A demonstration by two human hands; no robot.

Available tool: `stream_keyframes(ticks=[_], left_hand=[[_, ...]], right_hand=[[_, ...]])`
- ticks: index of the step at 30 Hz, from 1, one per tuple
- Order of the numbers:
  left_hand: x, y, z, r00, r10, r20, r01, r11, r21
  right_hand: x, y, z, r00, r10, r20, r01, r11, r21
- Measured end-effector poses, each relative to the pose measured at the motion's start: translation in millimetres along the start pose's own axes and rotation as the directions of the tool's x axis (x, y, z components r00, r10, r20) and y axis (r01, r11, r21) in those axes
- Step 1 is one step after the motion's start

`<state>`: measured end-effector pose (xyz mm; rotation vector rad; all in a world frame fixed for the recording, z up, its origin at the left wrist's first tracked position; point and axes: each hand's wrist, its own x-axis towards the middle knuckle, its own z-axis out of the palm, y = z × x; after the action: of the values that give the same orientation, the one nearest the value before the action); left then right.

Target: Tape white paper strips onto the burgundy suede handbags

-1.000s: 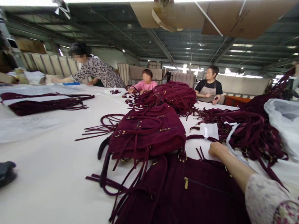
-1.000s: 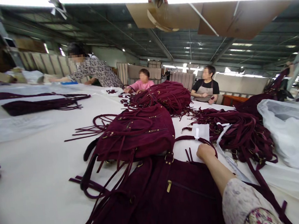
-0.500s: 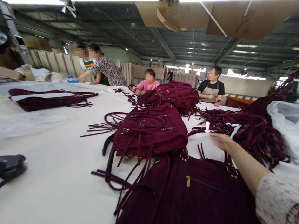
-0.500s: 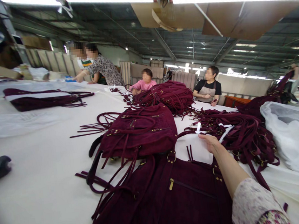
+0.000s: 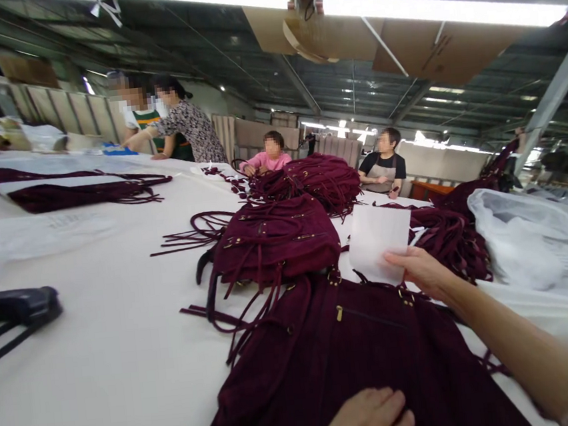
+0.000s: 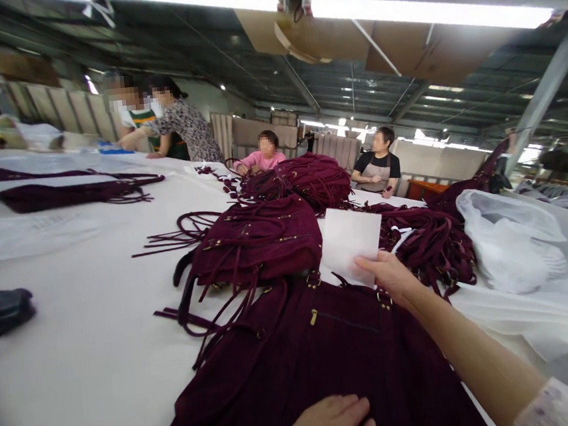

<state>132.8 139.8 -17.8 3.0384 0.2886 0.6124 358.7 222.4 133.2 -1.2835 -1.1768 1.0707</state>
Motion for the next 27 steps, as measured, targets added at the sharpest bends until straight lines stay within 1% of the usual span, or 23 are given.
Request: stream_keyframes(ticks=[1, 3, 6, 7, 9, 10, 12, 15, 16, 17, 19, 21, 23, 25, 27], left_hand=[[-0.9, 2.8, -7.1, 1.000, 0.007, -0.007, -0.007, 1.000, 0.000], [-2.3, 10.4, -25.0, 1.000, -0.025, 0.000, 0.025, 0.999, -0.028], [-0.2, 20.9, -47.4, 0.993, -0.102, 0.064, 0.106, 0.993, -0.052], [1.0, 23.5, -50.9, 0.990, -0.116, 0.078, 0.119, 0.992, -0.039], [2.3, 27.7, -52.1, 0.990, -0.125, 0.069, 0.124, 0.992, 0.014], [1.8, 29.5, -50.6, 0.992, -0.120, 0.046, 0.117, 0.992, 0.048], [-1.7, 32.6, -46.6, 0.994, -0.105, -0.043, 0.109, 0.986, 0.122], [-7.6, 36.1, -44.2, 0.972, -0.115, -0.204, 0.155, 0.969, 0.194], [-8.3, 36.7, -44.7, 0.964, -0.137, -0.229, 0.183, 0.964, 0.192], [-8.0, 37.1, -45.6, 0.958, -0.169, -0.233, 0.213, 0.960, 0.179], [-5.1, 37.3, -47.6, 0.946, -0.252, -0.201, 0.284, 0.948, 0.146], [-1.1, 37.0, -48.3, 0.940, -0.313, -0.137, 0.330, 0.935, 0.133], [1.9, 36.7, -47.1, 0.950, -0.310, -0.044, 0.313, 0.940, 0.138], [3.3, 36.5, -44.6, 0.962, -0.271, 0.043, 0.263, 0.954, 0.145], [3.4, 36.3, -41.9, 0.967, -0.245, 0.069, 0.232, 0.960, 0.159]], right_hand=[[-21.0, 7.4, 7.4, 0.999, 0.011, 0.034, -0.009, 0.999, -0.045], [-63.7, 29.6, 18.3, 0.997, -0.005, 0.081, 0.020, 0.983, -0.184], [-117.4, 73.8, 22.4, 0.992, -0.086, 0.087, 0.114, 0.915, -0.388], [-130.1, 88.9, 21.5, 0.988, -0.116, 0.099, 0.148, 0.888, -0.434], [-146.9, 115.3, 18.2, 0.971, -0.187, 0.148, 0.237, 0.827, -0.510], [-151.7, 125.4, 16.5, 0.957, -0.228, 0.178, 0.289, 0.789, -0.543], [-156.1, 138.1, 13.8, 0.924, -0.297, 0.241, 0.382, 0.706, -0.597], [-157.8, 141.3, 11.3, 0.890, -0.336, 0.308, 0.456, 0.620, -0.639], [-158.2, 139.9, 10.8, 0.886, -0.335, 0.321, 0.464, 0.604, -0.648], [-158.8, 138.1, 10.2, 0.884, -0.333, 0.329, 0.467, 0.590, -0.658], [-160.2, 134.8, 9.3, 0.881, -0.332, 0.336, 0.471, 0.566, -0.676], [-162.1, 132.7, 8.7, 0.881, -0.322, 0.347, 0.472, 0.542, -0.695], [-164.9, 131.4, 8.9, 0.889, -0.297, 0.348, 0.456, 0.512, -0.728], [-169.2, 129.5, 9.6, 0.901, -0.264, 0.344, 0.432, 0.474, -0.767], [-174.0, 125.9, 10.5, 0.911, -0.237, 0.338, 0.410, 0.435, -0.801]])
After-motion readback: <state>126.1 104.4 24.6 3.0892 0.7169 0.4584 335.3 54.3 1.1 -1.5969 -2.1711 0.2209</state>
